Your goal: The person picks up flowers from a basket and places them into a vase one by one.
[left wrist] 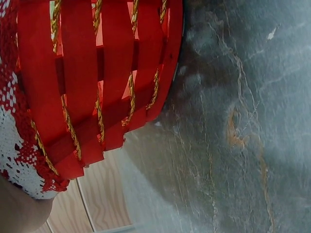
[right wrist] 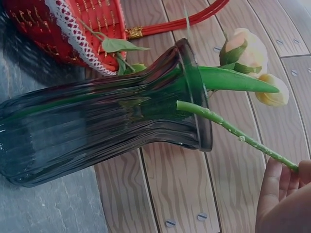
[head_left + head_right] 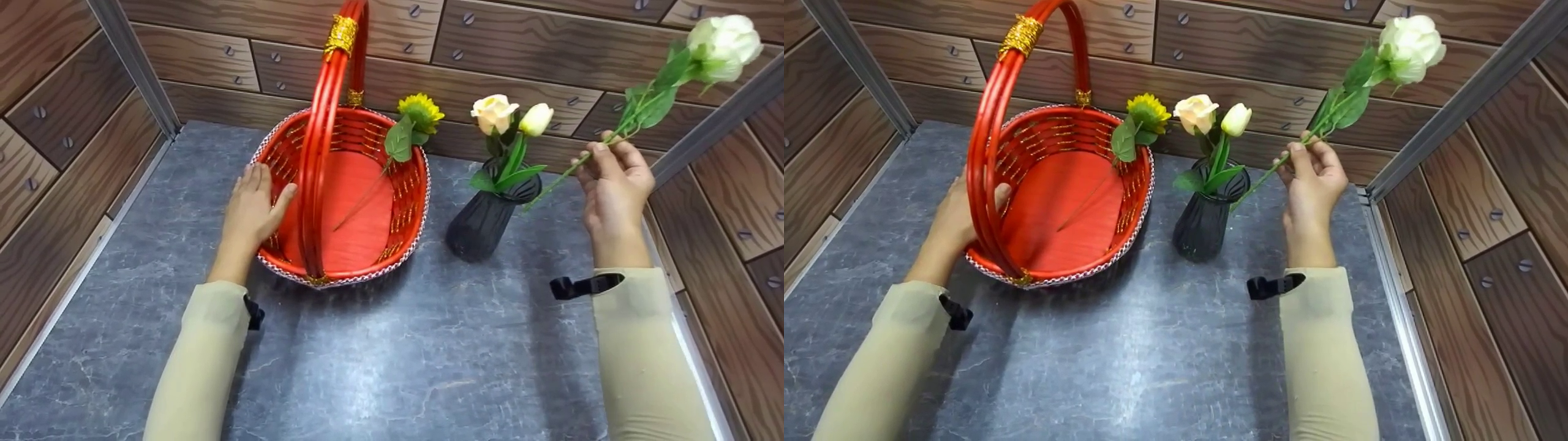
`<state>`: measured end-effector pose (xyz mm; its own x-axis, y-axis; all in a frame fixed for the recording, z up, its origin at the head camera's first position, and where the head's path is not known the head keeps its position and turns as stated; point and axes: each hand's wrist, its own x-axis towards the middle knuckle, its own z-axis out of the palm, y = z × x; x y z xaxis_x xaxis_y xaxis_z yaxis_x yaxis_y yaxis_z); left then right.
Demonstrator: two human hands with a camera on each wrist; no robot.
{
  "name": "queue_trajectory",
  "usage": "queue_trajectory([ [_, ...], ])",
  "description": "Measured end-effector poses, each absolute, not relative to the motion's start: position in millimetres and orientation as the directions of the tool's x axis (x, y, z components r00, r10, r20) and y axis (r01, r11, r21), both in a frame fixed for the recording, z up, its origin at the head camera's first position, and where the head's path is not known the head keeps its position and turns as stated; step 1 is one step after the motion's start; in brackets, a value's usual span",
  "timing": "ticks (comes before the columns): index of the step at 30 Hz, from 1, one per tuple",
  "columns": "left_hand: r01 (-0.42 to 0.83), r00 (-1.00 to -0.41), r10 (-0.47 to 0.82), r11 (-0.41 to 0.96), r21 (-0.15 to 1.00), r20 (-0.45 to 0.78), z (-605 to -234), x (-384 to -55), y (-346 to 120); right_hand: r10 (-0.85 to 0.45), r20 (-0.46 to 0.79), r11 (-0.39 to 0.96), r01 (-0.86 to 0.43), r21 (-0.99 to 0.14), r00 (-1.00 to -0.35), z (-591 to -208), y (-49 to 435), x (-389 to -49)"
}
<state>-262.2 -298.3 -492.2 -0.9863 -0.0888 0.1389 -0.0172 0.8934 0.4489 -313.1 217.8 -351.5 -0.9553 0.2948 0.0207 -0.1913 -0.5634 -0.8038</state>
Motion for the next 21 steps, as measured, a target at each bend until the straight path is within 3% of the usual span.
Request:
queue_trajectory([
  [12, -0.017, -0.986, -0.089, 0.893, 0.45, 0.139, -492.2, -263.1, -296.7, 0.326, 0.063, -0.611, -0.261, -0.748, -0.943, -340.2, 218.4, -315.5],
  [21, -0.029, -0.989, -0.09, 0.898, 0.438, 0.119, -492.0, -262.8, -297.9, 0.316, 0.038, -0.562, -0.219, -0.798, -0.948, -345.7, 208.8, -320.2],
])
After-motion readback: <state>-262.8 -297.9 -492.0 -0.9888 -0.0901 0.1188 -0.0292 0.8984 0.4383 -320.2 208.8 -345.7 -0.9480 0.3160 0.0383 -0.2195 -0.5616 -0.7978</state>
